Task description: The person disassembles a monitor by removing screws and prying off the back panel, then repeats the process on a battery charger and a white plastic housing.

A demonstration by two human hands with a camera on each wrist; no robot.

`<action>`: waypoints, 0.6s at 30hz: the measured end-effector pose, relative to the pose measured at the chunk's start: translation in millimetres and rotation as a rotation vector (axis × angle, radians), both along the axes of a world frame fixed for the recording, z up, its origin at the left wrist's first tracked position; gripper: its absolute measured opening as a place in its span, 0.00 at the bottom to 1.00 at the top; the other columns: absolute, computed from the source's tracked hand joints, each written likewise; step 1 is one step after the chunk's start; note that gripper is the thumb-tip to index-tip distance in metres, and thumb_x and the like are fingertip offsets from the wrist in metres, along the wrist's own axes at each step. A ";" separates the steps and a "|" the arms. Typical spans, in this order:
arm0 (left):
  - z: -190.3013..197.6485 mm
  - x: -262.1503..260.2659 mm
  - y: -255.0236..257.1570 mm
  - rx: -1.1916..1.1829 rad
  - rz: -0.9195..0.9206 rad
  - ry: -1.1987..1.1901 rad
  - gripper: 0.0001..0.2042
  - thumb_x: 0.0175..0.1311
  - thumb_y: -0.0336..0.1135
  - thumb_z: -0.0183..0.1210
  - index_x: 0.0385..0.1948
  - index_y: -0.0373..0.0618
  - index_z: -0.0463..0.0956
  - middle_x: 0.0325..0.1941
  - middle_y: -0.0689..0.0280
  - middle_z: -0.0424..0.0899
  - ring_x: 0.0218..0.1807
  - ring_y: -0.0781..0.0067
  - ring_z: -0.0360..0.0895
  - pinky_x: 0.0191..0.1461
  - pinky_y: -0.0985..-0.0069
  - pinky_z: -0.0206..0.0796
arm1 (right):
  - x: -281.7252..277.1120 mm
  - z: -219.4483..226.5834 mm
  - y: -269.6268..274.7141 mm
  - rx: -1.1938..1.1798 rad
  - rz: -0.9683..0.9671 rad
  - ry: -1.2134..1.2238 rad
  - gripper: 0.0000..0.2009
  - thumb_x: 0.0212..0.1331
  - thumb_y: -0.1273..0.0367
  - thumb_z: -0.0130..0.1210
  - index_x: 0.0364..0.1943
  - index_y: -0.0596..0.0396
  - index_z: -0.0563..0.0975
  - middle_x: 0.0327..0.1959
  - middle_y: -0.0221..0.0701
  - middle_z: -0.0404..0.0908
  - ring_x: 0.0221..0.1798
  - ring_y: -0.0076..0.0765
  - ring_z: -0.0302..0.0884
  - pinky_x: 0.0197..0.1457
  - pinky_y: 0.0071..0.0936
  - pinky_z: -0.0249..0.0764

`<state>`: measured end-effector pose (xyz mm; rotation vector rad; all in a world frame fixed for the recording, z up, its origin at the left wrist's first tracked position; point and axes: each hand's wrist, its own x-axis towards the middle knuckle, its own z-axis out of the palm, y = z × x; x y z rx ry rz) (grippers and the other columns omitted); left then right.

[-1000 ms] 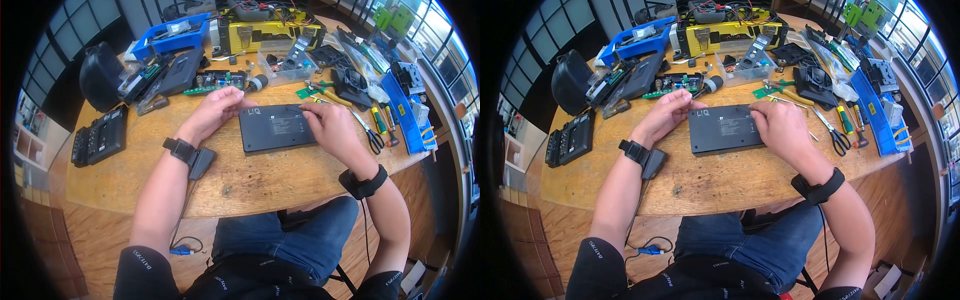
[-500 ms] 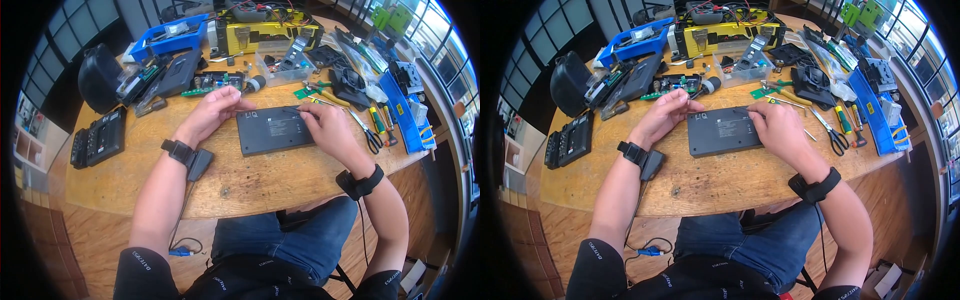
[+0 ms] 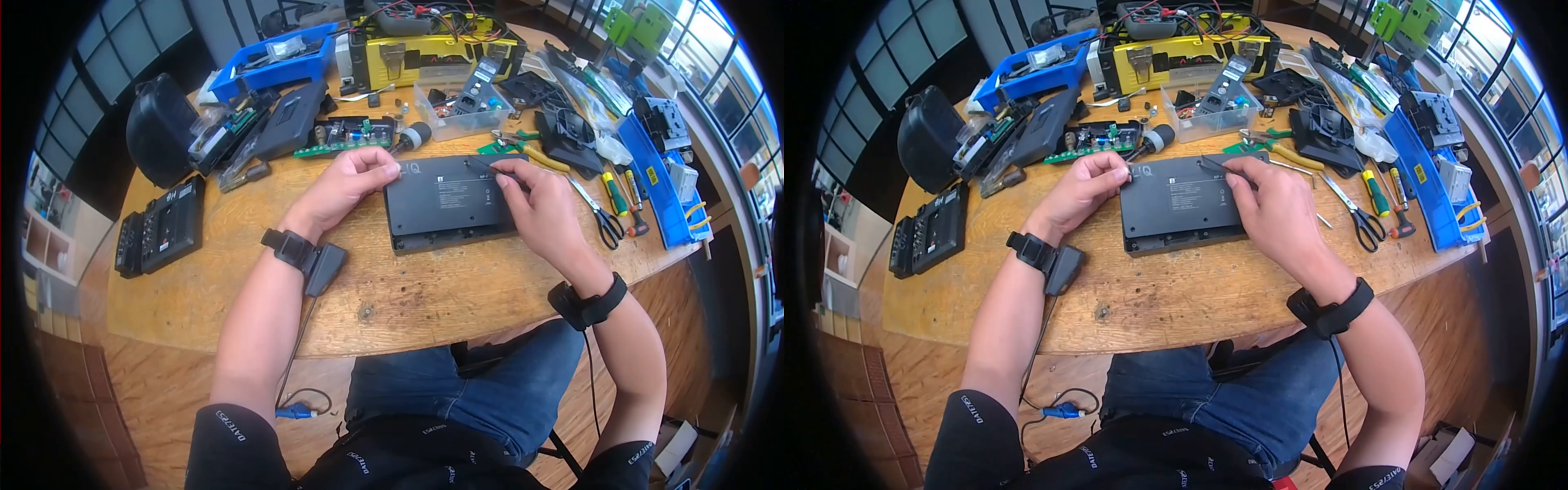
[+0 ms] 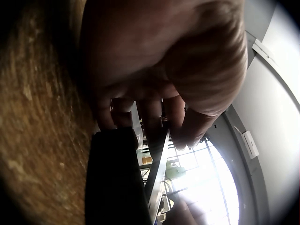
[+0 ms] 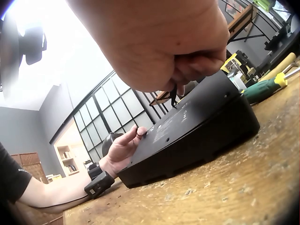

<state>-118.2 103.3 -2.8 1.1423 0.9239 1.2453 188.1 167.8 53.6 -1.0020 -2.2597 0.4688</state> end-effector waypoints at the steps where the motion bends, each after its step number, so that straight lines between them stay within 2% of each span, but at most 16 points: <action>1: 1.5 1.3 -0.5 0.003 0.022 0.046 0.04 0.74 0.37 0.67 0.39 0.50 0.83 0.41 0.76 0.86 0.43 0.88 0.77 0.52 0.83 0.69 | 0.6 0.1 0.7 -0.001 0.001 0.000 0.10 0.70 0.67 0.59 0.48 0.55 0.87 0.33 0.48 0.88 0.37 0.56 0.87 0.43 0.44 0.80; 7: 12.2 11.5 -5.0 0.015 0.096 0.065 0.05 0.73 0.35 0.68 0.40 0.47 0.85 0.39 0.76 0.86 0.43 0.88 0.77 0.52 0.83 0.69 | 9.3 16.4 2.8 0.020 0.023 -0.048 0.10 0.70 0.65 0.60 0.46 0.54 0.87 0.32 0.46 0.88 0.36 0.55 0.87 0.42 0.45 0.80; 10: 7.9 8.6 -3.0 0.074 0.099 0.134 0.07 0.73 0.37 0.68 0.42 0.44 0.87 0.41 0.74 0.88 0.45 0.86 0.80 0.56 0.81 0.71 | 12.7 23.5 -0.1 0.128 0.018 -0.143 0.09 0.70 0.65 0.59 0.43 0.53 0.85 0.31 0.44 0.88 0.36 0.56 0.87 0.41 0.47 0.80; 12: 9.2 9.3 -4.0 0.075 0.107 0.148 0.07 0.73 0.37 0.68 0.42 0.44 0.87 0.40 0.74 0.88 0.45 0.86 0.79 0.56 0.81 0.70 | 11.8 24.9 -4.1 0.343 0.018 -0.235 0.07 0.70 0.65 0.59 0.41 0.52 0.83 0.30 0.43 0.87 0.36 0.56 0.86 0.41 0.48 0.80; 16: 8.8 9.7 -3.4 0.111 0.140 0.171 0.07 0.72 0.37 0.68 0.41 0.44 0.87 0.39 0.74 0.88 0.44 0.85 0.79 0.54 0.81 0.70 | 9.9 27.9 -7.6 0.338 0.012 -0.245 0.06 0.70 0.65 0.59 0.40 0.52 0.81 0.30 0.43 0.86 0.36 0.56 0.86 0.41 0.50 0.80; 18: 11.1 10.9 -4.6 0.109 0.149 0.174 0.07 0.72 0.37 0.68 0.41 0.44 0.87 0.39 0.73 0.88 0.43 0.85 0.79 0.52 0.80 0.70 | 8.9 35.8 -10.1 0.108 -0.035 -0.253 0.07 0.70 0.64 0.58 0.41 0.52 0.81 0.30 0.43 0.87 0.37 0.57 0.86 0.41 0.51 0.79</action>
